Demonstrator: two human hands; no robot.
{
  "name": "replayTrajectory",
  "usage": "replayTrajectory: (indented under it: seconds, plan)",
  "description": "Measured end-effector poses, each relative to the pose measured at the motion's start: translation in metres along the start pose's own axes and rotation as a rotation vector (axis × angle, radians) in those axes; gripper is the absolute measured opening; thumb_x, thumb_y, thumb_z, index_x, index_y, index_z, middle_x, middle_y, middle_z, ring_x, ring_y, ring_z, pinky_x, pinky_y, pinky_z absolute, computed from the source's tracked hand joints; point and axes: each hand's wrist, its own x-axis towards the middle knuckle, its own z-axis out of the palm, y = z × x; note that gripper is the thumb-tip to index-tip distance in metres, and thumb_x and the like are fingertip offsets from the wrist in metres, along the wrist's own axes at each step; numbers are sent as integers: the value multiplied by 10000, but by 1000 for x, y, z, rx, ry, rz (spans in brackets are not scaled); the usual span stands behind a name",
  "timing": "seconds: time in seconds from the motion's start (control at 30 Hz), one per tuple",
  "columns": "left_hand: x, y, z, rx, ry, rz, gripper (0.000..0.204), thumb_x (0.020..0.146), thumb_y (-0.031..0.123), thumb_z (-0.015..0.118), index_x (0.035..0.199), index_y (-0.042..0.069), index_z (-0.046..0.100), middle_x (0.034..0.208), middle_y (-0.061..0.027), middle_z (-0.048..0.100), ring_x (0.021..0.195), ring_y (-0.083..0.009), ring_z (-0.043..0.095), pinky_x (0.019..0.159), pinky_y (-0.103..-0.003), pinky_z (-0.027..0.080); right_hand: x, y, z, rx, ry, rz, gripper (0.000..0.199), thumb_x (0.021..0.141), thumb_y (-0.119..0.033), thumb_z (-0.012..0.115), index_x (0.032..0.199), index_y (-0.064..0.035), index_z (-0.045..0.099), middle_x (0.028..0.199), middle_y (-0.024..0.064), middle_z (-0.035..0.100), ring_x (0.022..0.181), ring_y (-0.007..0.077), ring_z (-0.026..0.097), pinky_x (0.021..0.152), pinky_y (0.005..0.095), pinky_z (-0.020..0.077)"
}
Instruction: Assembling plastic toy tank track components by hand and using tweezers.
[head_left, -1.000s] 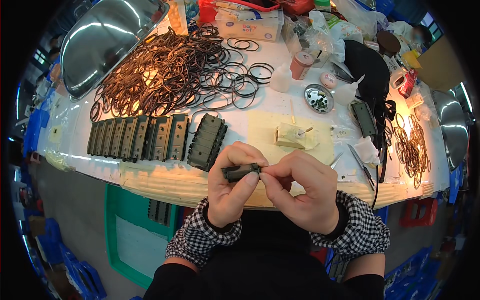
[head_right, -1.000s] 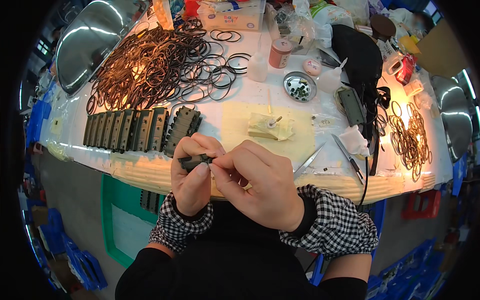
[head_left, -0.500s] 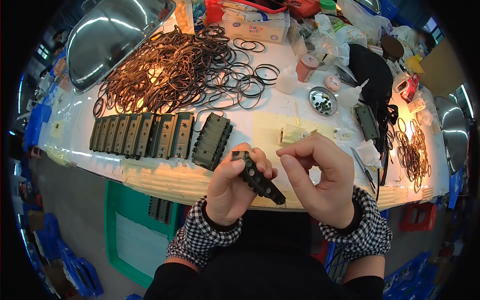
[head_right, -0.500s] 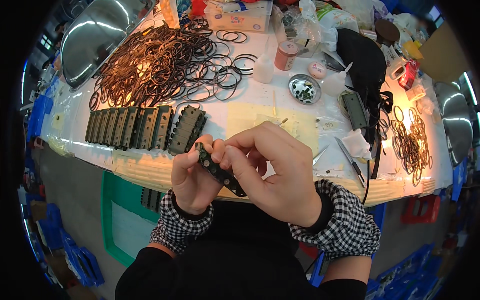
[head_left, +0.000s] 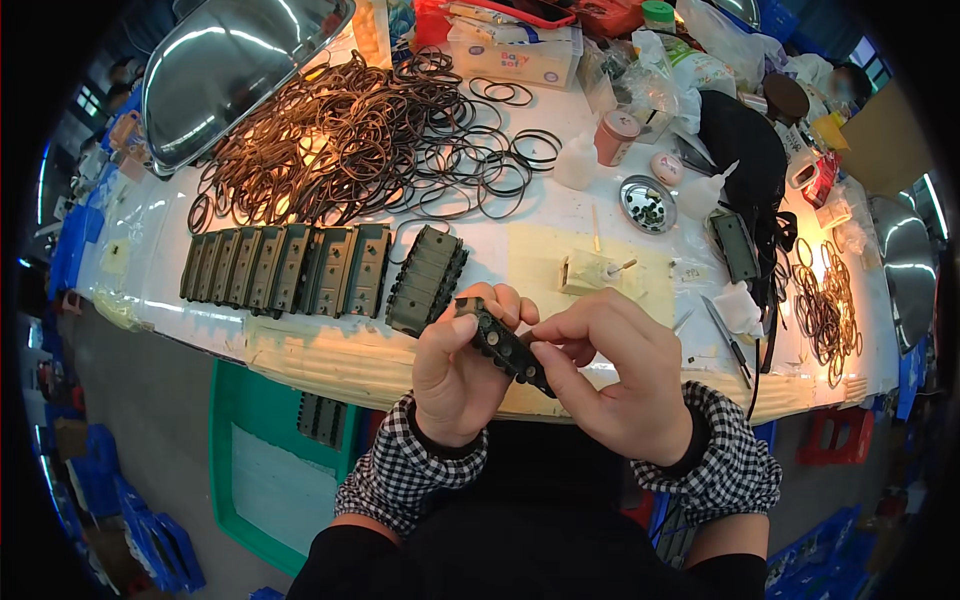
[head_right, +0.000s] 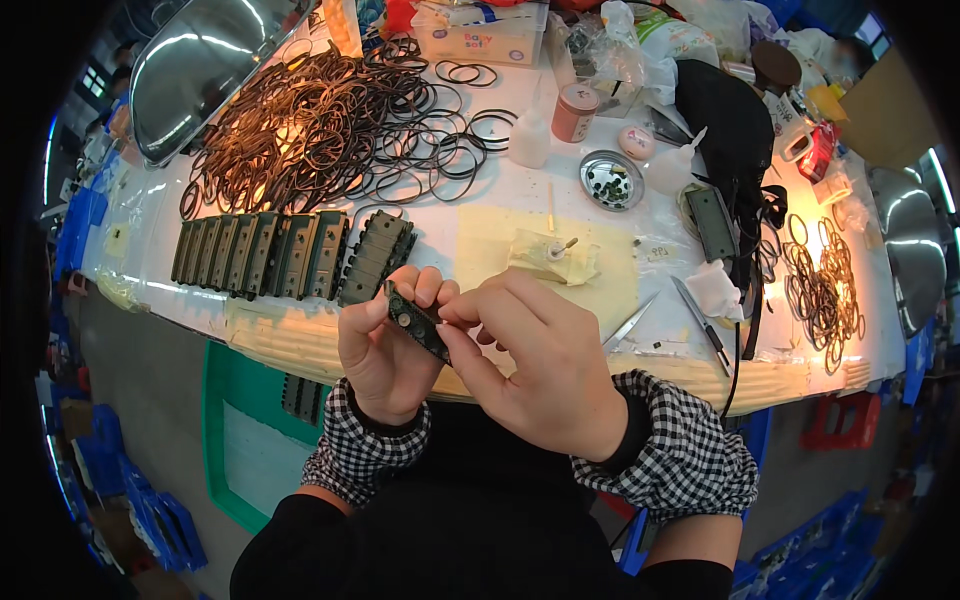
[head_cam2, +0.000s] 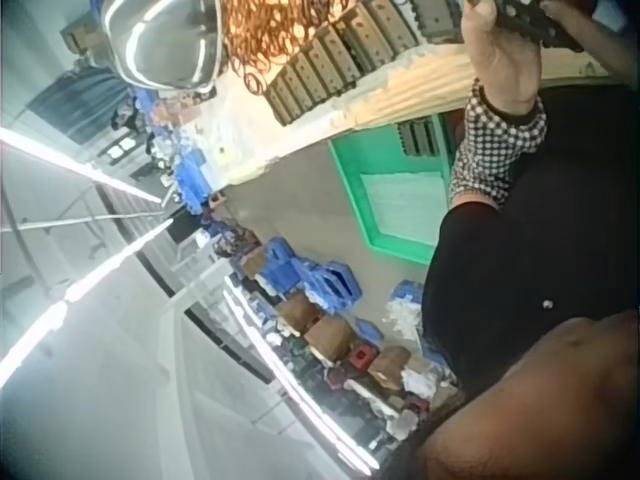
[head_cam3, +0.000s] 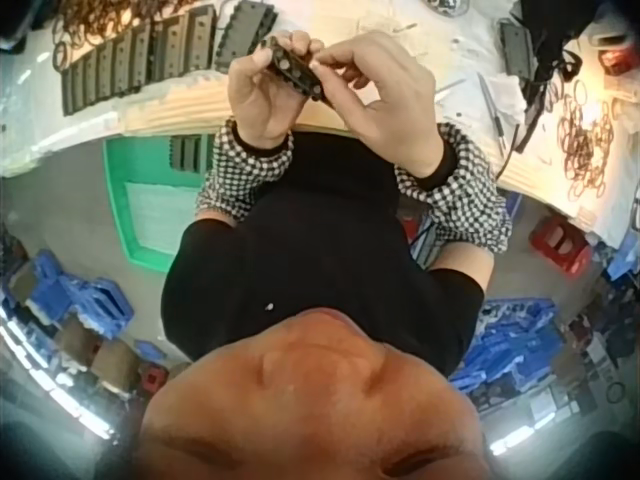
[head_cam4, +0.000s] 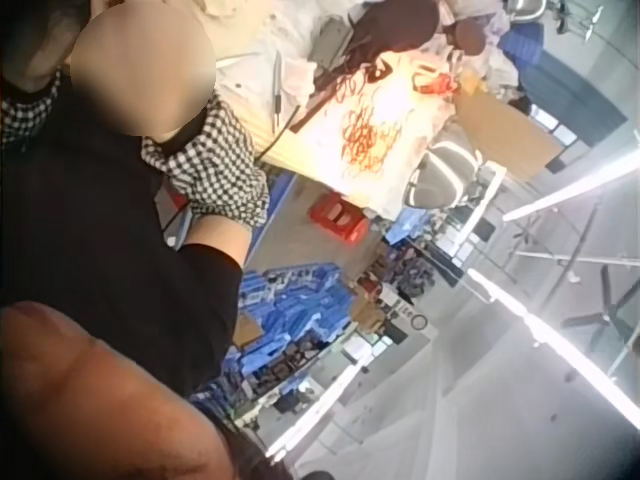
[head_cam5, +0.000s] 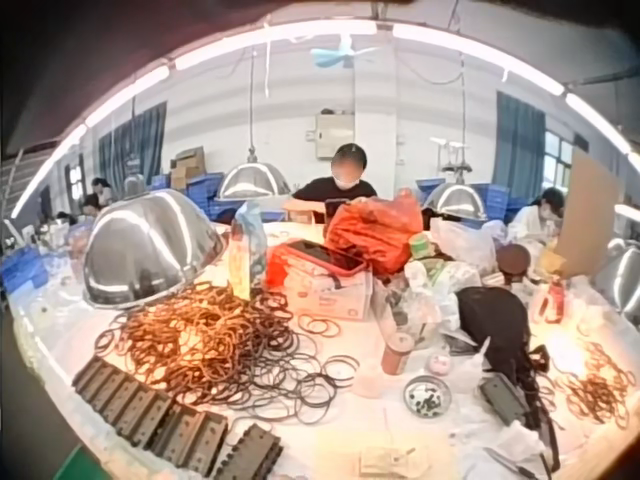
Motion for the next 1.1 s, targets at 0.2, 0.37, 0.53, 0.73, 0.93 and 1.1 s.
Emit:
replayTrajectory:
  seconds: [0.2,0.37,0.53,0.73,0.93,1.1]
  plan:
    - [2,-2,0,128,-55,100,230,816,237,577,917,32,546,958,-69,492,1043,-239,484,916,-397,419,-3,3,3,-126,-69,-33,145,752,-26,710,856,-27,609,759,72,566,649,240,603,557,322,499]
    - [1,-2,1,215,-64,151,197,816,196,580,917,31,546,974,-74,506,1017,-232,502,911,-382,424,-2,1,3,-262,-86,-97,138,769,-55,700,855,-32,596,762,64,557,655,232,602,555,321,492]
    - [1,-3,0,322,-80,229,171,820,149,603,921,23,549,979,-82,518,999,-223,518,897,-373,437,1,-2,-2,-351,-133,-122,145,743,14,711,848,-8,614,750,88,592,646,257,622,543,334,501]
    - [2,-7,0,351,-93,254,163,832,122,610,941,16,550,987,-89,526,994,-224,547,906,-375,460,3,-6,-4,-361,-173,-67,149,724,12,708,819,-16,596,742,75,579,646,253,618,546,336,497]
    - [0,-6,2,318,-65,229,158,842,103,585,965,12,546,996,-89,528,996,-224,552,917,-382,464,1,-6,0,-480,-162,-110,167,710,9,703,808,-35,576,722,62,540,624,239,589,525,330,478]
    - [0,-7,3,292,-25,210,149,839,97,565,959,11,548,996,-88,529,991,-220,547,917,-382,465,-4,1,6,-592,-103,-222,158,695,-69,656,762,-35,517,717,52,470,605,188,544,520,313,462]
